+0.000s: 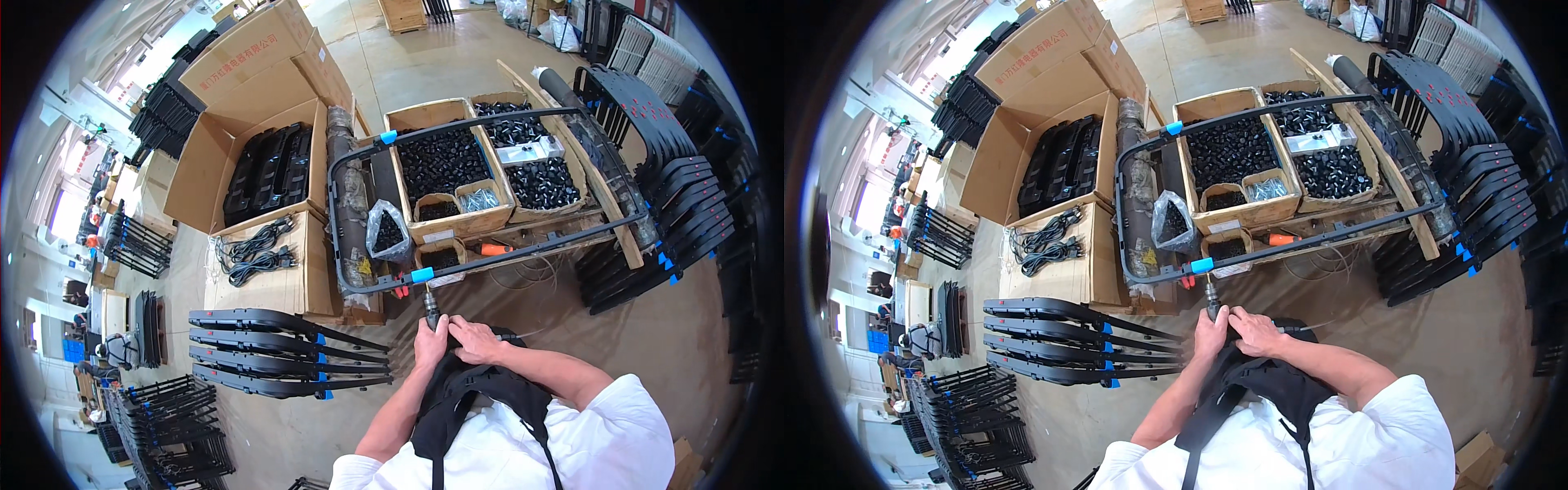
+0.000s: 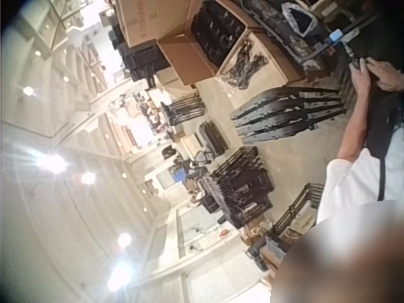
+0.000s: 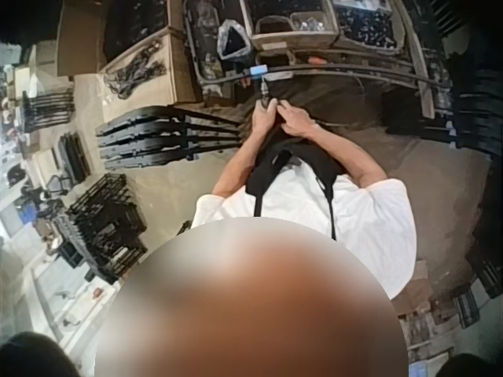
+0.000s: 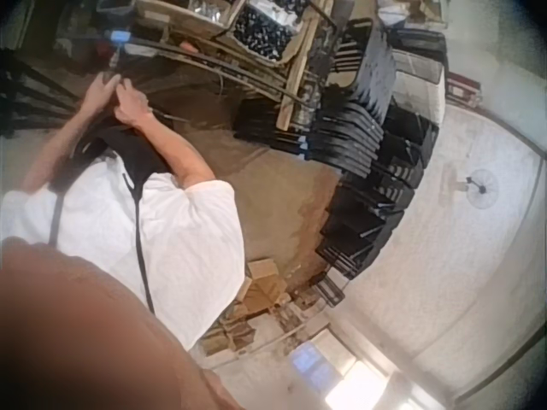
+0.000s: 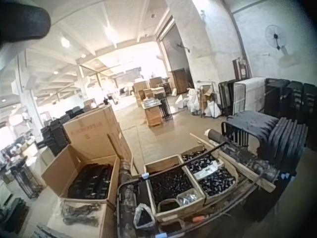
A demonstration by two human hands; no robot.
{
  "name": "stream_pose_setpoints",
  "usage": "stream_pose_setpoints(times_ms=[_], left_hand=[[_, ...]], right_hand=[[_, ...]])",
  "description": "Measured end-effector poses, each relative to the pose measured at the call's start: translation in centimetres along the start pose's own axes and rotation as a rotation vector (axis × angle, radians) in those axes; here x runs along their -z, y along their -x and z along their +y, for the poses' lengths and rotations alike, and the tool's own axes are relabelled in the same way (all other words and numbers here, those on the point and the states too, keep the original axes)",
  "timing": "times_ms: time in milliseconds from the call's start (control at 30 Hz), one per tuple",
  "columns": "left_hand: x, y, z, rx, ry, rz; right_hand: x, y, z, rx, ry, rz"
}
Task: Assembling metal frames for fitness equipment using an electric drill and small parts.
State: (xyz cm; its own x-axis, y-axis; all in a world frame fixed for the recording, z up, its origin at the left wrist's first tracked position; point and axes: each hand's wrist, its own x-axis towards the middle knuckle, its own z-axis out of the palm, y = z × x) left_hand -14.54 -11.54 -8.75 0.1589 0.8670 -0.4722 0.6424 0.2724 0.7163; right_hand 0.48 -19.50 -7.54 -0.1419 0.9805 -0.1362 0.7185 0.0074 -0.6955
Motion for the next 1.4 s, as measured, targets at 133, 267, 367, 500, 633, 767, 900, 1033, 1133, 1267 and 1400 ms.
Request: stream_pose_setpoints(times_ms=[133,267,367,500,633,767,900,1033,1133,1267,1400], left_hand=[[0.0,0.3,-0.4,-0.018,-0.028,0.003],[0.2,0.7,-0.6,-0.018,-0.028,-0.028],[0.3,0.8,-1.5,-0.044,-0.022,-0.027],[0.2,0.9,-1.8,-0.049,-0.027,-0.069],[-0.8,0.9,-5.0,-0.063,0.002,-0.183],[-2.0,-0.5,-6.3,-0.058,-0.106,-0.422],[-3.1,-2.7,-3.2,-0.247,-0.240,-0.595],[-4.1,-3.3,4.4,-0.471,-0.273,-0.641],[-5.1,-4.1,9.2,-0.535,-0.235,-0.670],[-8.7,-6.6,16.1,-0.690,-0.181,-0.622],[-15.5,-10.9,24.7,-0.815,-0.241,-0.427]], right_hand=[[0.0,0.4,-0.6,-0.029,0.008,0.000],[-0.2,0.7,-1.1,-0.041,0.013,-0.007],[-0.5,0.8,-1.5,-0.035,0.017,0.020],[-1.0,1.3,-1.4,-0.033,0.057,0.043],[-1.7,3.0,-0.9,0.007,0.055,0.026],[-2.3,4.9,0.3,-0.202,0.048,-0.087],[1.1,8.3,2.2,-0.499,-0.048,0.114],[5.6,11.9,8.3,-0.813,-0.047,0.351],[9.4,12.7,14.2,-0.918,-0.078,0.506],[14.5,11.7,23.3,-1.076,-0.100,0.637],[18.7,10.5,34.1,-1.133,-0.083,0.589]])
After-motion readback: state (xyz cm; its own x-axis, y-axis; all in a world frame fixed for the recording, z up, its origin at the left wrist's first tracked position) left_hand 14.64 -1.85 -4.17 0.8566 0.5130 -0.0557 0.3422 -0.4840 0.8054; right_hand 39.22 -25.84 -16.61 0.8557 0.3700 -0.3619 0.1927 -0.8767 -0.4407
